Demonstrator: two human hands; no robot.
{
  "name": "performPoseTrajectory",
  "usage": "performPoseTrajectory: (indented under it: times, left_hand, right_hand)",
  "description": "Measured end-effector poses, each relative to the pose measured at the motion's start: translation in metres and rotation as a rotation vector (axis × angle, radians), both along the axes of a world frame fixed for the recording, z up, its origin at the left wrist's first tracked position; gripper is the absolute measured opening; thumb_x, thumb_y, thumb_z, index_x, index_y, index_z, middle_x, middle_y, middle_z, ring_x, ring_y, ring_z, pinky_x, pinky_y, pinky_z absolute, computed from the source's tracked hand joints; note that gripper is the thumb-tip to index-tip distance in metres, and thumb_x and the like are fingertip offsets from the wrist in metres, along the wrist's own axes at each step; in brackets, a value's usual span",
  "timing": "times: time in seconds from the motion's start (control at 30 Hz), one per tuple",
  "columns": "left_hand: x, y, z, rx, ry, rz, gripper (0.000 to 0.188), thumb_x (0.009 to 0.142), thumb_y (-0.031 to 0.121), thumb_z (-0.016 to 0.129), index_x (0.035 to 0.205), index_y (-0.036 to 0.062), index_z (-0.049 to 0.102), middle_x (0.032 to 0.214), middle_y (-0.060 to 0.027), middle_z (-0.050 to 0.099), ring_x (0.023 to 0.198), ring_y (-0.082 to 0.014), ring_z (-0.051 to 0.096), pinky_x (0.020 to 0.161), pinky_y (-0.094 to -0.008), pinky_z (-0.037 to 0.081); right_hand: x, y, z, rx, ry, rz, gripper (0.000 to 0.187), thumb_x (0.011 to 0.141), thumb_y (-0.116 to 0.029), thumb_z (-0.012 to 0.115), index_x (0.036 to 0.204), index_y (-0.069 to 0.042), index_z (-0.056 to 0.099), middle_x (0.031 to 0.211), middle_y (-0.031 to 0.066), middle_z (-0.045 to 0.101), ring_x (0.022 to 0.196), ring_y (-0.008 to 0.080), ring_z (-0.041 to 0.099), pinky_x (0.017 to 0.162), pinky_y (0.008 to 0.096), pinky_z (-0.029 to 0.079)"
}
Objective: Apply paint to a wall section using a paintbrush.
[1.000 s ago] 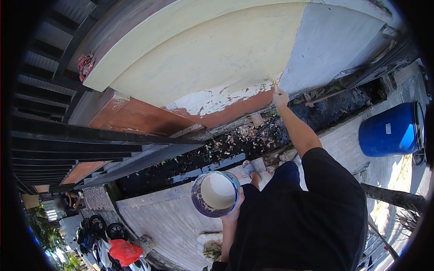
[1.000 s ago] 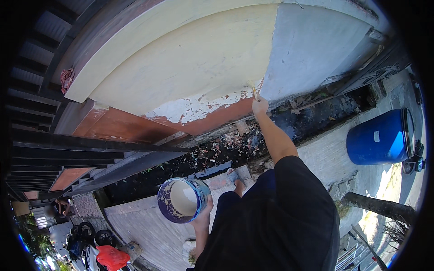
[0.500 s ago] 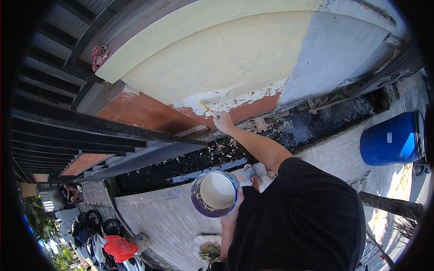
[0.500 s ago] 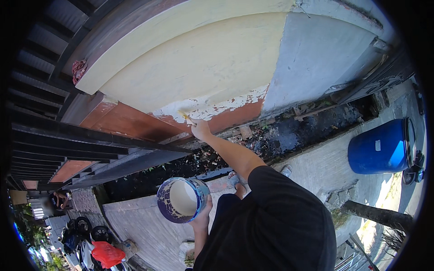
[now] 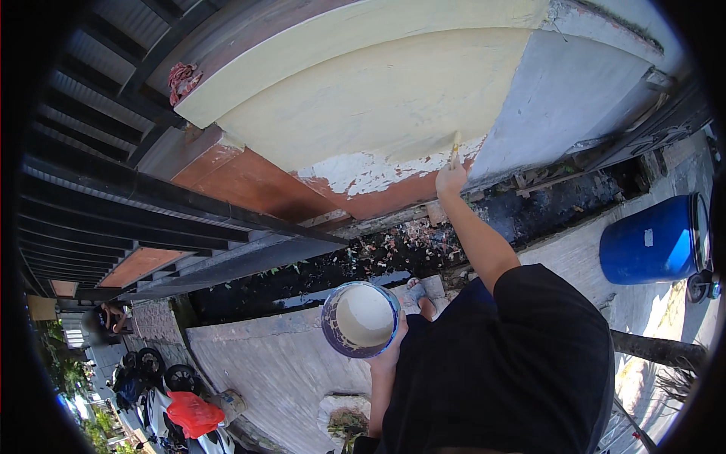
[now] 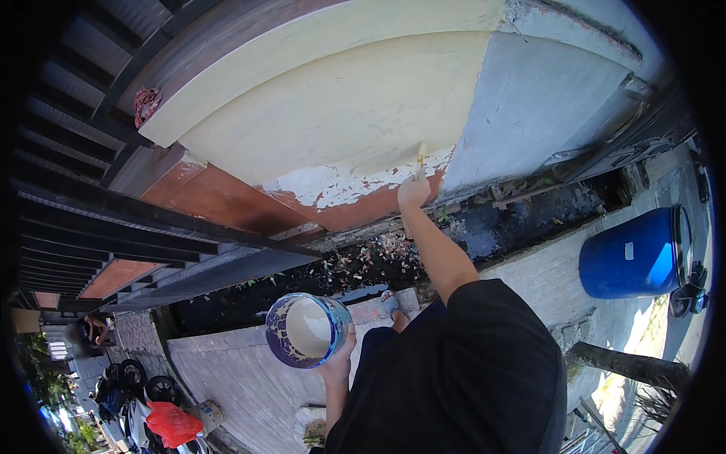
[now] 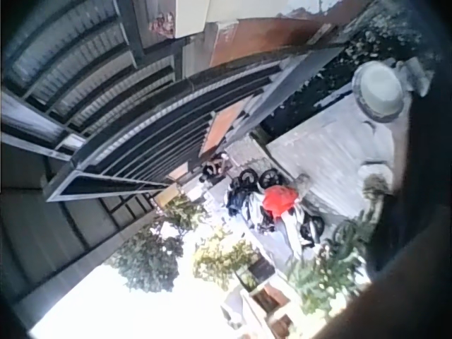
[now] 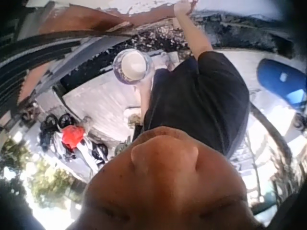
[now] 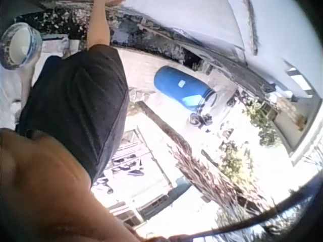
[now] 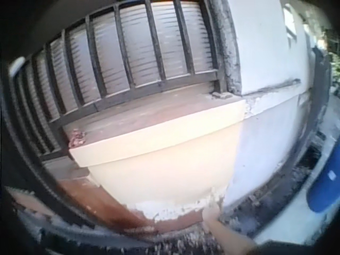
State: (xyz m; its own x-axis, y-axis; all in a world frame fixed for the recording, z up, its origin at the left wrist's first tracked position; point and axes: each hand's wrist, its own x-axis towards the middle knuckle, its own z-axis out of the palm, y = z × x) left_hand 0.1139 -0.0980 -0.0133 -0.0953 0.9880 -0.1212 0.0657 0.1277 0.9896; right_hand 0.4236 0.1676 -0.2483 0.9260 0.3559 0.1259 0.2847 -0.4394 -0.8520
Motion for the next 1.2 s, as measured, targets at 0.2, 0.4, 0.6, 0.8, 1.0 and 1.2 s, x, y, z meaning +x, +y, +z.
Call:
performPoseTrajectory:
  times: [0.2,0.4,0.6,0.8,1.0,1.2]
  left_hand:
    - [0.005,0.001,0.015,0.070,0.016,-0.051,0.045,0.086,-0.002,0.081,0.129,0.0028,0.069,0.121,-0.0041,0.073,0.111,-0.0155,0.067,0.101,-0.0337,0.051]
    - [0.004,0.003,0.001,-0.041,0.024,-0.005,0.073,0.079,0.005,0.090,0.141,-0.0021,0.053,0.129,-0.0122,0.066,0.115,-0.0214,0.066,0.102,-0.0367,0.053]
    - [0.014,0.019,0.013,0.106,0.048,-0.083,0.039,0.086,0.006,0.085,0.122,0.0030,0.070,0.117,-0.0052,0.073,0.108,-0.0164,0.067,0.100,-0.0355,0.051]
    - [0.014,0.019,0.010,0.119,0.011,-0.102,0.038,0.087,0.006,0.085,0.121,0.0025,0.070,0.117,-0.0061,0.073,0.107,-0.0171,0.068,0.097,-0.0357,0.053]
    - [0.018,0.019,0.003,0.115,0.057,-0.099,0.037,0.088,0.008,0.084,0.121,0.0018,0.069,0.115,-0.0063,0.073,0.104,-0.0175,0.067,0.094,-0.0352,0.054]
    - [0.013,0.012,-0.005,-0.027,0.124,-0.116,0.042,0.088,0.011,0.085,0.125,0.0016,0.066,0.115,-0.0063,0.071,0.104,-0.0181,0.065,0.093,-0.0361,0.053]
  right_hand:
    - [-0.161,0.043,0.026,0.015,0.035,0.487,0.045,0.088,-0.006,0.058,0.130,-0.009,0.072,0.087,0.0252,0.071,0.086,0.0429,0.072,0.078,0.0535,0.057]
    - [-0.115,0.032,0.022,0.046,-0.024,0.723,0.043,0.088,-0.008,0.060,0.129,-0.008,0.073,0.089,0.0262,0.071,0.085,0.0437,0.071,0.076,0.0519,0.057]
    - [0.069,-0.022,0.014,0.021,-0.219,0.461,0.038,0.092,-0.010,0.060,0.128,-0.006,0.072,0.091,0.0277,0.071,0.084,0.0443,0.071,0.074,0.0510,0.056]
    - [0.130,-0.051,-0.011,-0.172,0.049,0.019,0.037,0.092,-0.013,0.060,0.125,-0.003,0.072,0.096,0.0275,0.073,0.092,0.0442,0.072,0.082,0.0495,0.057]
    - [0.032,0.029,-0.038,-0.020,0.128,-0.047,0.027,0.089,-0.010,0.059,0.111,-0.001,0.072,0.095,0.0295,0.071,0.094,0.0465,0.071,0.085,0.0514,0.056]
    - [-0.073,0.005,-0.044,0.024,0.072,0.458,0.027,0.090,-0.010,0.065,0.115,-0.004,0.074,0.089,0.0281,0.070,0.087,0.0455,0.071,0.076,0.0508,0.057]
